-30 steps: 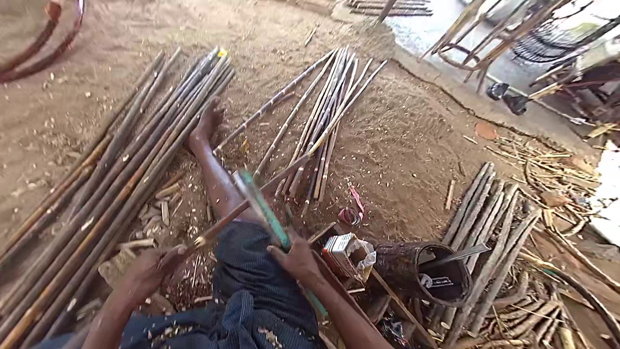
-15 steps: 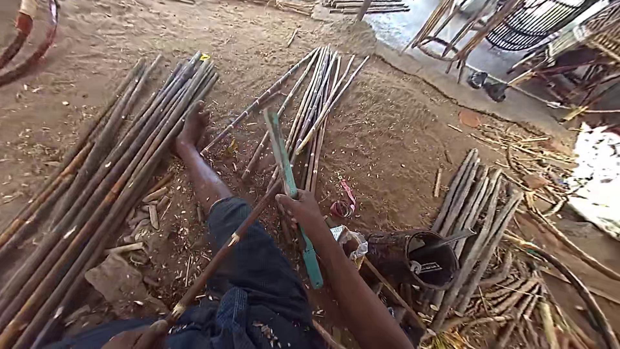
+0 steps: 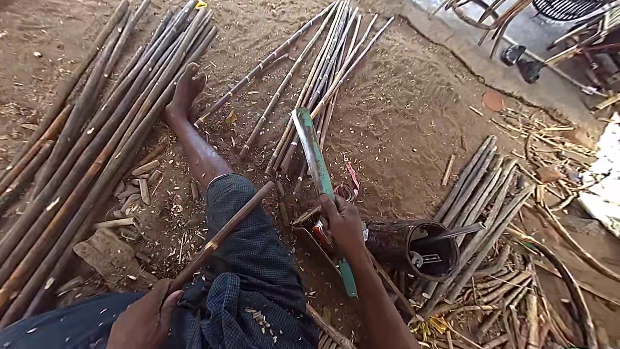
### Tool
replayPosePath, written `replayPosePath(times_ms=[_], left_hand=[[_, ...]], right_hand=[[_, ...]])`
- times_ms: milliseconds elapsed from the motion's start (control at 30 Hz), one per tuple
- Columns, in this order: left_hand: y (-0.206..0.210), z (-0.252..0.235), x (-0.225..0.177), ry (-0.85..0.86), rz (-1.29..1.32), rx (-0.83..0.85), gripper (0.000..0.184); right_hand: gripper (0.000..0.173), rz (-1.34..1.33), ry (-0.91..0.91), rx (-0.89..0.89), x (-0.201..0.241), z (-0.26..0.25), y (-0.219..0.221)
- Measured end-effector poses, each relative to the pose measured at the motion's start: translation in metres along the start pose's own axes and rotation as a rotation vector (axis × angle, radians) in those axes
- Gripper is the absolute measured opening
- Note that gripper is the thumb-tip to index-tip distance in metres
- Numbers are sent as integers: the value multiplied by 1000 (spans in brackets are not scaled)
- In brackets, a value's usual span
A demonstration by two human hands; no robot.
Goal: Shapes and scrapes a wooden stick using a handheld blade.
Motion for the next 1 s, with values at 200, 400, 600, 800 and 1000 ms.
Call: replayPosePath(times_ms=[200,400,600,800,1000], left_hand=[[-2,0,-10,73,-53,-123,53],[3,-1,-1,52,-64,-126,58],[6,-8,7,80,-19,-135,66],[11,-23,26,96,170,34,69],[16,-32,25,102,278,96,65]], right_hand=[[47,395,-196,162,9,3,48],[47,243,-68,162,3,-10,44],[48,75,-38,3,9,-21,22],[50,158,-72,24,3,-24,16],[48,428,-129,239,14,-1,45]])
Point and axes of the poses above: each hand's wrist, its own z-axis away from the middle knuckle, its own y-axis out of the palm, x = y × z, the point moved 9 cm from there along -z, towards the middle knuckle, and after that the axes turned 1 degree about x, right-handed, at the moved point
